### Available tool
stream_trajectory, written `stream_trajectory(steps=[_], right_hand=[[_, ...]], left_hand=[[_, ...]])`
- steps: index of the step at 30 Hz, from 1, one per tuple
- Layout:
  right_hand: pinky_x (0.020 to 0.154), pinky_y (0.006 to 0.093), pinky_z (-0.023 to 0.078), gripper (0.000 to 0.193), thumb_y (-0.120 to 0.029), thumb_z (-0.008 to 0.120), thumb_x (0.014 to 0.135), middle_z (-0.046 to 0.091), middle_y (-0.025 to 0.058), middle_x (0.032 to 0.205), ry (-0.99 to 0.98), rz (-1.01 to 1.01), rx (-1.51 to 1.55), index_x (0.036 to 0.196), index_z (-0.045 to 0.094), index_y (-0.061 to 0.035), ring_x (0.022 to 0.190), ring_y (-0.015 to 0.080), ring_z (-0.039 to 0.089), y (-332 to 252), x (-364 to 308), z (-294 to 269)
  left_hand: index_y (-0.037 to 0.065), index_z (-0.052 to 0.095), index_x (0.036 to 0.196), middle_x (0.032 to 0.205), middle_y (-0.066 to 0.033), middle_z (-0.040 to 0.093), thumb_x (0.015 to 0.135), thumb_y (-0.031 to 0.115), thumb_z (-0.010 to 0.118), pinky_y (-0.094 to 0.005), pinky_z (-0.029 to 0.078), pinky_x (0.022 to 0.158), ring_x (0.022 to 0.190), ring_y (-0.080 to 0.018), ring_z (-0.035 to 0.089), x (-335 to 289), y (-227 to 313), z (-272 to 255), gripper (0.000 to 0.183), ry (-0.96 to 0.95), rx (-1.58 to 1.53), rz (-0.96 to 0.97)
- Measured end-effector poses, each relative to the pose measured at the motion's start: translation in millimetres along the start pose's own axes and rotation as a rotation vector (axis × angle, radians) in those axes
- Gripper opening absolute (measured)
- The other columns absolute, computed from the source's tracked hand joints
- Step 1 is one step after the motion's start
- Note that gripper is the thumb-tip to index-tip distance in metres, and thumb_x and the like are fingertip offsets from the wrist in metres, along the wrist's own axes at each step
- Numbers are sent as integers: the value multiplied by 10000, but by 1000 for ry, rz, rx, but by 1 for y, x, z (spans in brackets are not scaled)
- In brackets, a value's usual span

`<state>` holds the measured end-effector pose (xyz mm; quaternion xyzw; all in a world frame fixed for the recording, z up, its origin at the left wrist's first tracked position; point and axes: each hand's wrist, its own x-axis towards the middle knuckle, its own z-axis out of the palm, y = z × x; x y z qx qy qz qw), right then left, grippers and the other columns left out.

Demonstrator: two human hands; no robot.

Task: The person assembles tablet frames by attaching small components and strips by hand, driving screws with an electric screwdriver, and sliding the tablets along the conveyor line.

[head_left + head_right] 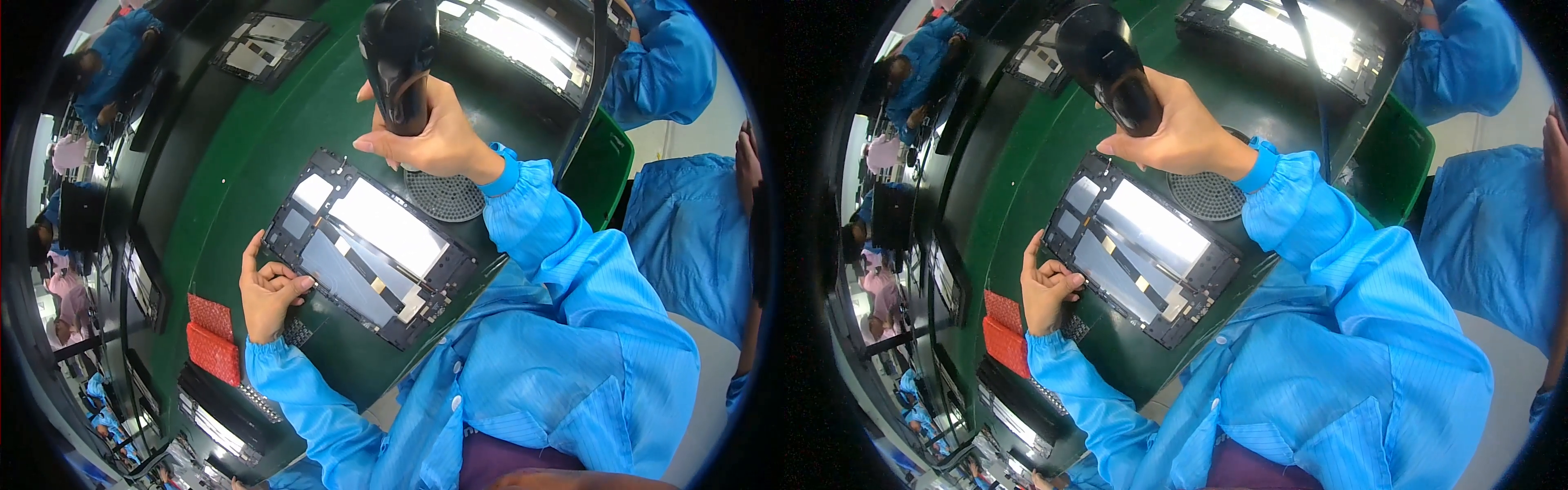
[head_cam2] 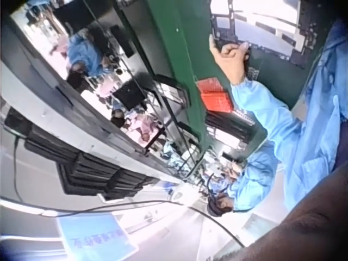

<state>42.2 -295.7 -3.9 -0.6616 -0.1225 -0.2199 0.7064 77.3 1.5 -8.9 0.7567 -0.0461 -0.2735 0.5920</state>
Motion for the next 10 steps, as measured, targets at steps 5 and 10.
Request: stream_trajectory(steps=[5,10], right_hand=[[425,219,417,429,40,686,732,547,39,578,23,27,-13,1095,460,29,457,98,537,-16,5,11],[425,228,428,425,44,642,760,543,59,562,-61,-85,41,1136,444,21,445,123,538,-32,25,46]], left_hand=[[16,316,1332,727,-66,582,759,14,673,-200,482,458,609,-143,619,-4,-8,-9,676,48,-62,-27],[54,369,1308,707,-51,582,844,147,614,-203,471,437,589,-136,606,-4,-10,-13,533,12,-12,-22]])
